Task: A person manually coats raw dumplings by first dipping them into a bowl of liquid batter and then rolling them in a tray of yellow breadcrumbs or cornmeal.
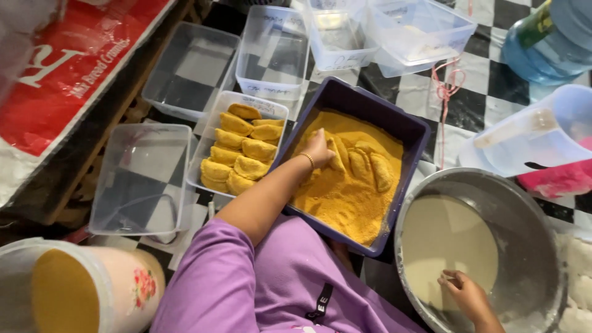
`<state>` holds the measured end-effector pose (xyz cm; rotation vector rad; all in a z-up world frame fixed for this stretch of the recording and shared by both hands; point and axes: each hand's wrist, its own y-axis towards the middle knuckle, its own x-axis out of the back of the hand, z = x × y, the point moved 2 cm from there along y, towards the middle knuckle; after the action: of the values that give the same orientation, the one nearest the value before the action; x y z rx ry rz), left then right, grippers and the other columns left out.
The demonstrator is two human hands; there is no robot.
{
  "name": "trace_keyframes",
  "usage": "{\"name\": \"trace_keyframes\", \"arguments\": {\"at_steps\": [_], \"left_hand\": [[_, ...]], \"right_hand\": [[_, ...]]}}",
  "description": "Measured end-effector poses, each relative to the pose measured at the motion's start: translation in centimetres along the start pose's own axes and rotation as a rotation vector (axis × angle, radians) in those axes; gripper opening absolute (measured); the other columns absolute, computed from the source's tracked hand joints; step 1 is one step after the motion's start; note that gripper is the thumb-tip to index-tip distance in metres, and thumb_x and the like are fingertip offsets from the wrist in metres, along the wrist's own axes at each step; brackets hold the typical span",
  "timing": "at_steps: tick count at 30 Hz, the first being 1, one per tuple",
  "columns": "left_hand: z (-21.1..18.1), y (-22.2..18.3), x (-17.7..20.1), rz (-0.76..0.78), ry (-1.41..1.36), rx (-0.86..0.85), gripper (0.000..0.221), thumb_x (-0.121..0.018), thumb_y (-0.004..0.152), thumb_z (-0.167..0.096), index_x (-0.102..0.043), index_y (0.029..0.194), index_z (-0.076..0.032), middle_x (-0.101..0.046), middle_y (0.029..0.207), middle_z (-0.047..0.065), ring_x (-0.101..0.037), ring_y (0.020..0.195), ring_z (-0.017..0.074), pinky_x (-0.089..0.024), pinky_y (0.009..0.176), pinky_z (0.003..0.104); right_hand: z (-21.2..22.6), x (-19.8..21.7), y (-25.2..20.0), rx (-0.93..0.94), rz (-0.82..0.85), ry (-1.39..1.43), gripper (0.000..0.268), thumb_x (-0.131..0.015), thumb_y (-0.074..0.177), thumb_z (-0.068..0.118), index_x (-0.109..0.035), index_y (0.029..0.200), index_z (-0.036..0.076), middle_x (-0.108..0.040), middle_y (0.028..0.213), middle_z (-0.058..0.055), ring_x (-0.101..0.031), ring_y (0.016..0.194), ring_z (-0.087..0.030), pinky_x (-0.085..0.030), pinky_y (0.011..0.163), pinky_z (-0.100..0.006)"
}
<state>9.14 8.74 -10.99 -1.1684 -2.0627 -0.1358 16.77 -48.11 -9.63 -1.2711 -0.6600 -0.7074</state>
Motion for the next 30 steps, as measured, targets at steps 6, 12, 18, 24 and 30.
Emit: {"name": "trace_keyframes", "arguments": {"at_steps": [6, 12, 18, 24, 30], "left_hand": [[-4.0, -6.7, 2.2, 0.065, -0.258, -0.158, 0.026, -0.072, 0.083, -0.009, -0.061, 0.106, -0.009, -0.058, 0.113, 0.008, -0.064, 0.101, 0.0209, -0.058, 0.091, 0.033], [-3.4, -8.0, 1.1, 0.143, -0.298, -0.217, 0.056, -0.076, 0.074, 0.003, -0.056, 0.125, -0.012, -0.07, 0.111, 0.009, -0.07, 0.095, 0.0216, -0.059, 0.084, 0.032], [-8.6, -11.8, 7.0, -0.059, 0.009, -0.671, 0.029, -0.071, 0.084, -0.006, -0.066, 0.112, -0.012, -0.067, 0.105, 0.005, -0.067, 0.085, 0.0182, -0.06, 0.082, 0.029], [-6.3, -12.1, 11.8, -0.372, -0.054, -0.873, 0.025, -0.07, 0.081, -0.001, -0.064, 0.104, -0.008, -0.066, 0.107, 0.009, -0.067, 0.083, 0.0262, -0.057, 0.082, 0.036], [2.5, -9.3, 18.8, -0.457, -0.603, -0.253, 0.038, -0.072, 0.083, -0.004, -0.059, 0.119, -0.011, -0.064, 0.11, 0.009, -0.066, 0.094, 0.0201, -0.059, 0.084, 0.03]], "right_hand": [[-2.1, -0.4, 1.4, 0.006, 0.004, 0.0, 0.048, -0.075, 0.088, 0.038, -0.075, 0.132, 0.02, -0.085, 0.111, -0.006, -0.078, 0.104, -0.02, -0.057, 0.089, -0.031], [3.1, 1.5, -2.4, -0.015, 0.029, 0.038, 0.045, -0.073, 0.093, 0.033, -0.072, 0.134, 0.016, -0.083, 0.117, -0.009, -0.077, 0.109, -0.021, -0.057, 0.092, -0.033], [0.3, 0.4, -0.9, -0.031, 0.009, 0.039, 0.045, -0.075, 0.091, 0.033, -0.073, 0.133, 0.016, -0.083, 0.118, -0.007, -0.076, 0.111, -0.021, -0.056, 0.094, -0.033], [0.5, 0.0, -0.2, -0.02, 0.034, 0.025, 0.045, -0.075, 0.092, 0.032, -0.074, 0.134, 0.015, -0.079, 0.129, -0.007, -0.072, 0.122, -0.023, -0.056, 0.102, -0.036], [-0.1, -0.4, 0.3, -0.015, 0.065, -0.022, 0.049, -0.075, 0.092, 0.032, -0.071, 0.137, 0.012, -0.078, 0.132, -0.007, -0.074, 0.122, -0.023, -0.057, 0.103, -0.037]]}}
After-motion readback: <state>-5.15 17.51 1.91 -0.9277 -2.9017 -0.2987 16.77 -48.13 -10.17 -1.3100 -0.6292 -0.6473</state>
